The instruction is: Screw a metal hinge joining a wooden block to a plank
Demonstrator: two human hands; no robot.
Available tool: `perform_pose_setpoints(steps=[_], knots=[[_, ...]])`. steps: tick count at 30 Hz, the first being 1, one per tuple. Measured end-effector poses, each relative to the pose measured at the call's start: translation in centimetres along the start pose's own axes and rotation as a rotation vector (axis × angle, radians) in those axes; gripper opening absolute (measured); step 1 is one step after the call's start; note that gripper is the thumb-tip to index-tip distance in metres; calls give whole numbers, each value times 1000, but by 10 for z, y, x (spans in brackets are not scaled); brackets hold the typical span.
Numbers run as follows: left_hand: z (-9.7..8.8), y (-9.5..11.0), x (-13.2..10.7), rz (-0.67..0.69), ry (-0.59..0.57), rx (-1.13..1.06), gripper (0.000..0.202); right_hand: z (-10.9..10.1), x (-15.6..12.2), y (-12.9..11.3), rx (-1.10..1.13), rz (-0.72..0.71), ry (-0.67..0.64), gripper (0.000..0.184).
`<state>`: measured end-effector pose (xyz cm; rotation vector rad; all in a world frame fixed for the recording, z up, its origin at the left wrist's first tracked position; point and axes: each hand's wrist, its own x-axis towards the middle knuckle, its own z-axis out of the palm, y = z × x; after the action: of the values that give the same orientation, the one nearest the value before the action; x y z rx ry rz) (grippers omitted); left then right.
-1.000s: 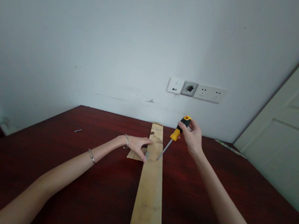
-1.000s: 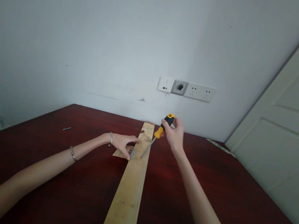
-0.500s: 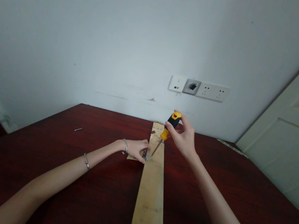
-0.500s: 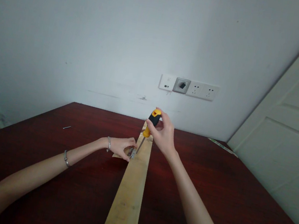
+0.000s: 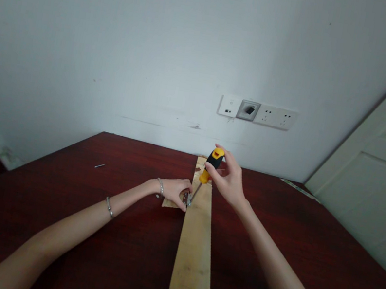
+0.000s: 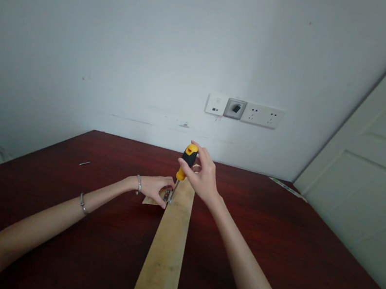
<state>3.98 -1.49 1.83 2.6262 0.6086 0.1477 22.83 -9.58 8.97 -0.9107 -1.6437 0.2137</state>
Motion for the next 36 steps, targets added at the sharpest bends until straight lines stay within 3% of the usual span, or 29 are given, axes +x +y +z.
perform_pose_setpoints(steps=[15,25,36], knots=[[-1,2,-1,-11,-15,2,55,1,-2,-4,-30,-36,3,52],[-3,3,-1,65,-8,-55,54,-1,-2,-16,-102,-148,-124,58],[0,-1,1,57,14,-33,55,-6,0,-18,-94,-152,-48,53]])
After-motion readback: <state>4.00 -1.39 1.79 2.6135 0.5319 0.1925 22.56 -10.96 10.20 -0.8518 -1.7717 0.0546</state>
